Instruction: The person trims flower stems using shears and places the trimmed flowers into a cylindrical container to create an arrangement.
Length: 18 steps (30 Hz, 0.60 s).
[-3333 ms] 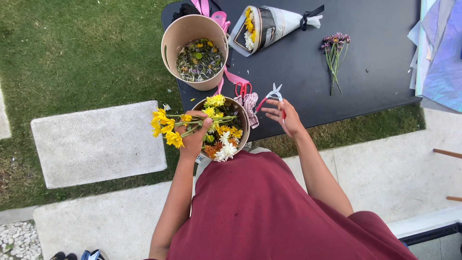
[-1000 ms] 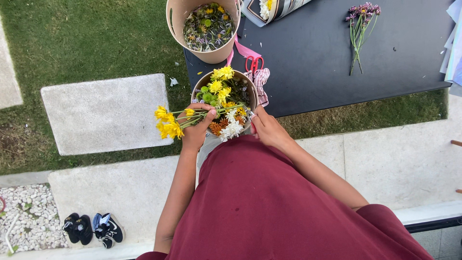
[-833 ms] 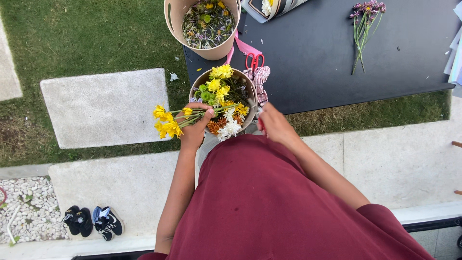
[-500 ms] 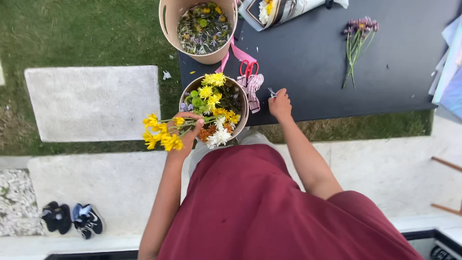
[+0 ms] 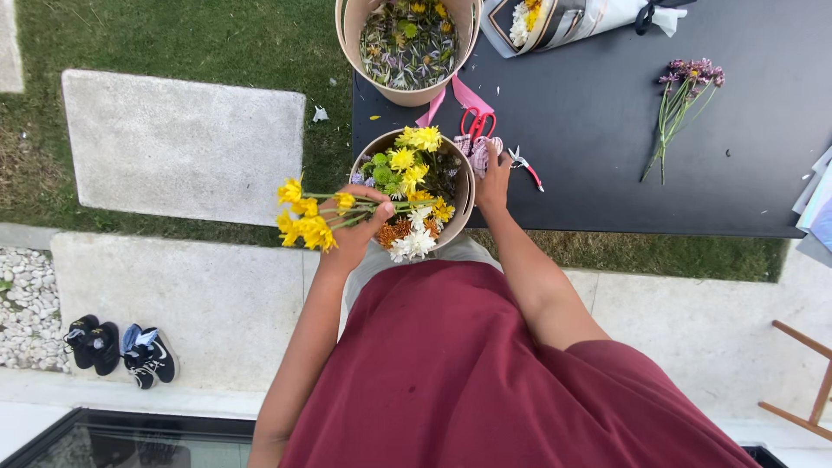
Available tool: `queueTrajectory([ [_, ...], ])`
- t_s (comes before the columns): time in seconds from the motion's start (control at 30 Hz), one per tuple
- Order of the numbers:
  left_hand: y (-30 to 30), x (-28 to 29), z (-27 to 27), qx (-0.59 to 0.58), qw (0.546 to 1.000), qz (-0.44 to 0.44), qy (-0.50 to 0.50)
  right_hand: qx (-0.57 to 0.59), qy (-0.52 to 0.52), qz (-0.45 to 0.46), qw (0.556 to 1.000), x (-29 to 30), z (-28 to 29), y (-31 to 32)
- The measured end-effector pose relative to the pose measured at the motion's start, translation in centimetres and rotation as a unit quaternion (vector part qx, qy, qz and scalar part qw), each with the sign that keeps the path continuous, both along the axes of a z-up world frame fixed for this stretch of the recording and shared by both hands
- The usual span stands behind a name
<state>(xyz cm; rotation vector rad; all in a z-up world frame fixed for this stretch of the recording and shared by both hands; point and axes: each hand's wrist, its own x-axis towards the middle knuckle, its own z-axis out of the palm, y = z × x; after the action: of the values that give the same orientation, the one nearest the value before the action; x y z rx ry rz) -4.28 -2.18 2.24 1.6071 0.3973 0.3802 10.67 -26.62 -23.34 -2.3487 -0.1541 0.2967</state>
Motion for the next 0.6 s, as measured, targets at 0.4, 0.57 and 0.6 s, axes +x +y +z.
queueTrajectory([
  [0.4, -0.6, 3.5, 0.2, -0.065, 0.988, -0.139, -0.005, 0.402, 0.165, -0.156, 0.887, -0.4, 24.2, 0.9],
  [0.57, -3.9, 5.7, 1.8, -0.057, 0.984, -0.166, 0.012, 0.285, 0.186, 0.156, 0.927, -2.6, 23.5, -1.5],
  [0.6, -4.7, 6.0, 2.2, -0.064, 0.984, -0.163, 0.032, 0.226, 0.167, 0.188, 0.941, -2.8, 22.1, -1.7],
])
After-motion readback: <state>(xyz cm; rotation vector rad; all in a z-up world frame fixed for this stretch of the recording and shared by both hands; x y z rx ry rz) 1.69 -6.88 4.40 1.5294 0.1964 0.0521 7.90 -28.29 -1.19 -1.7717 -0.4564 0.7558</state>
